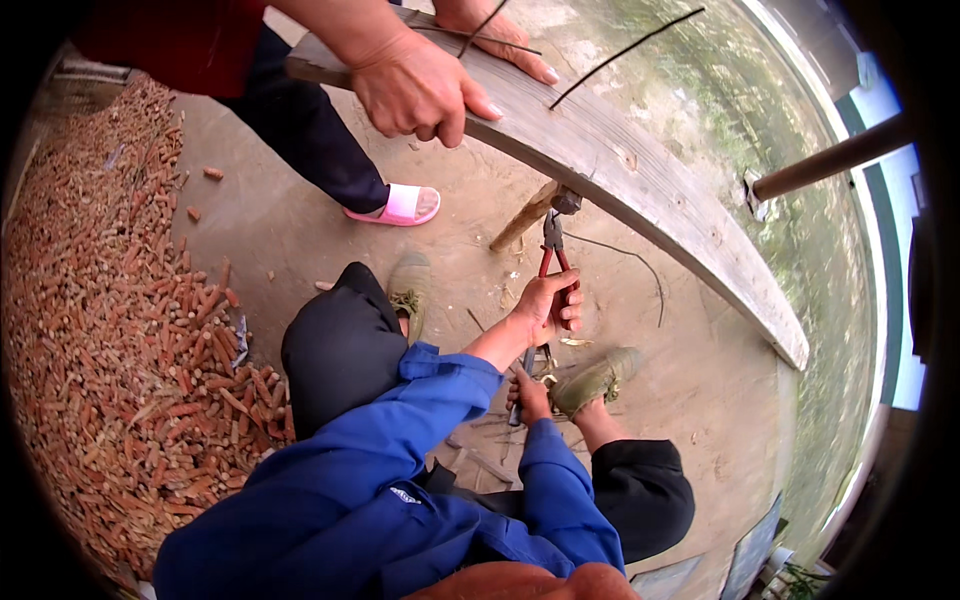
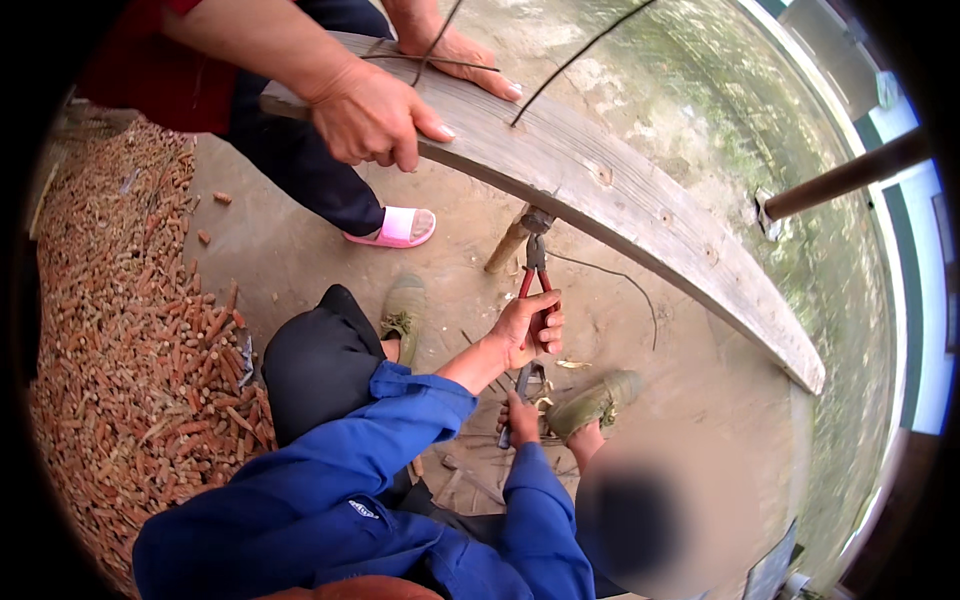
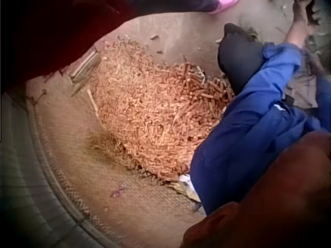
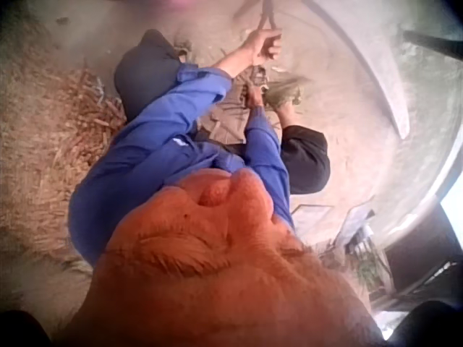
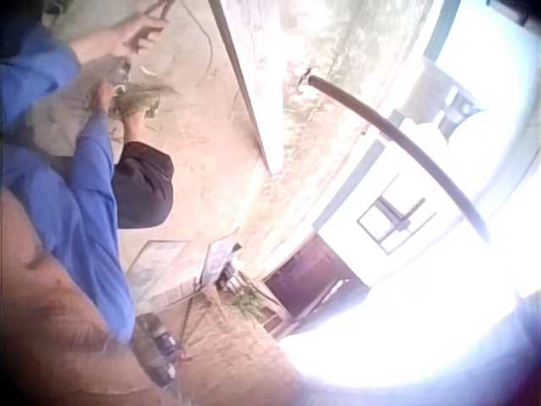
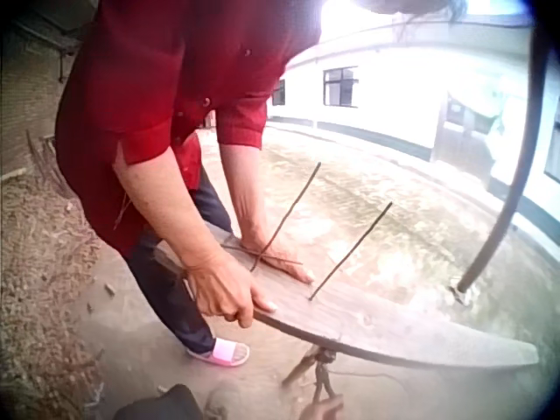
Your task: The person uses a hammer and a pair of pliers to adjust and secure metal spikes on a long wooden plank while another person holds it steady on an outdoor concrete area.
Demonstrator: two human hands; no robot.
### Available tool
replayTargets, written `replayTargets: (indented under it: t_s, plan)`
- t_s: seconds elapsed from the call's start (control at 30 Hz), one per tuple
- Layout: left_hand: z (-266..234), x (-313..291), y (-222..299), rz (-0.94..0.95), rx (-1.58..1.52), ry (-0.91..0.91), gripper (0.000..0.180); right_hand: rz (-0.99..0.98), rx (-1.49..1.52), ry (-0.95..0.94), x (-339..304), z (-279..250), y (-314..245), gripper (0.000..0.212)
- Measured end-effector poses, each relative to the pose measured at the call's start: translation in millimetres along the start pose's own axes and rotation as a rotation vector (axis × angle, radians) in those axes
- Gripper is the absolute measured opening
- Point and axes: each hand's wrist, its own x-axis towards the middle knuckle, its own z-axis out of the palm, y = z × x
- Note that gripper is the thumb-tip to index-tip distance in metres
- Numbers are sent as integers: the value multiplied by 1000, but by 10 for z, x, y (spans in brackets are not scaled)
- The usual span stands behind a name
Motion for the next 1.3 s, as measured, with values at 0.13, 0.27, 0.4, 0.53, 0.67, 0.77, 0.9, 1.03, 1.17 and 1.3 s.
replayTargets:
  t_s: [0.13,0.27,0.4,0.53,0.67,0.77,0.9,1.03,1.17,1.3]
  plan:
    - [-169,26,46,-13,67,-38,25,-269,-452,326,-631,-59,-545,34]
    - [-225,-3,89,13,100,-36,23,-1112,-696,692,-1560,154,-1015,27]
    - [-219,-12,59,23,107,-59,22,-1271,-621,515,-1901,332,-1366,25]
    - [-188,-57,53,24,133,-34,20,-1244,-627,311,-1760,370,-1615,26]
    - [-173,-88,60,-10,124,16,17,-1352,-1139,390,-1296,329,-1802,33]
    - [-197,-106,112,-8,152,31,15,-1030,-1190,457,-1400,494,-2020,38]
    - [-172,-96,62,-31,147,6,17,-1178,-932,437,-1489,239,-1821,32]
    - [-263,-105,96,-31,139,1,18,-1507,-436,169,-1847,373,-1862,39]
    - [-334,-93,88,-69,157,-7,18,-1649,-454,143,-1767,504,-1967,38]
    - [-292,-92,78,-60,202,24,18,-1070,-1212,501,-1280,147,-1965,39]
